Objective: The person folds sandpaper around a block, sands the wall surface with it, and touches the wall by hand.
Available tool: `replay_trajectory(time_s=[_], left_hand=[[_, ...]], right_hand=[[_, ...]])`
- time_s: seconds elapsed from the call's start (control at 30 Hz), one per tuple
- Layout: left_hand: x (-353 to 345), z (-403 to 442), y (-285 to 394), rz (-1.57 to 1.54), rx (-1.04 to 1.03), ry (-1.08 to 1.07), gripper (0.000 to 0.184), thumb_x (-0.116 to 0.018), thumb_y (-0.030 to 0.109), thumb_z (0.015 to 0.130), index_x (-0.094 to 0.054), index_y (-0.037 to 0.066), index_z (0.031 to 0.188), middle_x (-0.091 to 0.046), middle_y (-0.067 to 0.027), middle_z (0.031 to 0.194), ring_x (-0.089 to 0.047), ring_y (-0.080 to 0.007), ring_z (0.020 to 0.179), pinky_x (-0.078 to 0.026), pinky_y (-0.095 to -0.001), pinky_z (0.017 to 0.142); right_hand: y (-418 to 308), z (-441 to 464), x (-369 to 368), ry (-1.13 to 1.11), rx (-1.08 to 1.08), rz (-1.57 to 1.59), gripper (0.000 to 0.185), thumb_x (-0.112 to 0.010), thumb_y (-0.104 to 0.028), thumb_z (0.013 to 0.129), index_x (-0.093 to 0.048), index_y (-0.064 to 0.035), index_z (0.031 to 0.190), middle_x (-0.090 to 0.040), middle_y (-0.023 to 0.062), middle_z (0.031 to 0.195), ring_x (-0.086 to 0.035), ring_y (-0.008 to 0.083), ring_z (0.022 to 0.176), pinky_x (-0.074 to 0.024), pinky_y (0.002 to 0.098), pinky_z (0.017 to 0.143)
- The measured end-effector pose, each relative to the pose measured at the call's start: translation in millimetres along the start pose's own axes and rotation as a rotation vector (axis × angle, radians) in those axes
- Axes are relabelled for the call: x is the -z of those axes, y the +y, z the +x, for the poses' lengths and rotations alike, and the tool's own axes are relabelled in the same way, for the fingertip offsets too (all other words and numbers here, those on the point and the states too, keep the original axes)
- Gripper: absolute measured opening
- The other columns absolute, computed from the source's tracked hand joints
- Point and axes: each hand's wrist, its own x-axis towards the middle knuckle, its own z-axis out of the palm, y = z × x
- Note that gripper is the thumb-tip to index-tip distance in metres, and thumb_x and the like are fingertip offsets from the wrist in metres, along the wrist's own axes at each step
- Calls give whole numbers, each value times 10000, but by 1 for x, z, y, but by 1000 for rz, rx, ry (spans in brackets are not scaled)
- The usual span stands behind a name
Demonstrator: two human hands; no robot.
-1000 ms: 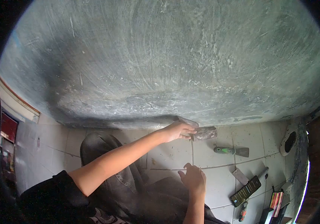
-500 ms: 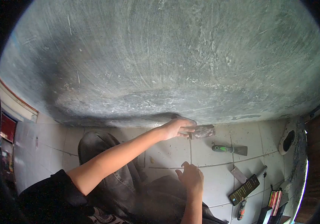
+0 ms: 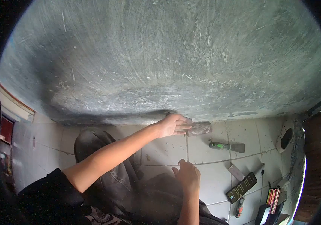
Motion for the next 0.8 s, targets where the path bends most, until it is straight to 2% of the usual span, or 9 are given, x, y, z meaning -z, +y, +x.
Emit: replay_trajectory(time_s=[0.03,0.17,0.4,0.5,0.57,0.67,0.8], left_hand=[[0,1,0,-47,6,25,351,-360,220,867,-498,28,1126,-459,-69,1272,-476,-187,1146,-394,-359,931],[5,8,-5,-86,-10,0,346,-329,204,881,-510,8,1102,-460,-85,1263,-467,-196,1160,-399,-367,939],[10,12,-9,-60,1,-28,365,-275,213,915,-503,14,1118,-433,-83,1301,-437,-186,1197,-372,-376,970],[5,11,-9,-86,-5,-23,382,-261,222,920,-413,13,1201,-414,-90,1322,-413,-188,1220,-354,-389,984],[3,10,-7,-89,-9,-9,403,-245,227,924,-322,18,1261,-405,-93,1332,-401,-184,1232,-349,-398,983],[14,22,-14,-60,-47,-115,399,-271,231,917,-341,18,1246,-404,-107,1329,-410,-178,1228,-345,-400,985],[3,18,-8,-251,-29,-55,406,-300,235,908,-343,16,1247,-416,-114,1314,-420,-180,1220,-355,-393,980]], right_hand=[[-1,0,0,-2,-4,-2,328,-643,-300,770,-590,-57,984,-633,154,917,-601,313,899,-459,405,781],[-3,0,-1,-3,15,-21,329,-639,-296,775,-588,-51,988,-633,154,913,-605,304,898,-464,397,774],[0,2,-7,20,41,-36,311,-634,-296,779,-587,-69,987,-635,140,921,-606,297,897,-466,398,775],[-1,4,-5,-48,-32,-46,371,-621,-351,782,-589,-102,1057,-634,149,955,-591,302,936,-458,397,816],[-3,3,-5,-27,-5,-35,332,-635,-316,773,-586,-67,986,-633,150,929,-606,299,907,-468,404,782],[-4,4,-6,-29,-11,-44,330,-634,-320,773,-587,-66,978,-632,154,932,-606,302,910,-471,407,785],[-4,2,-7,-14,5,-35,317,-630,-309,780,-585,-57,966,-633,158,921,-607,308,901,-474,410,777]])
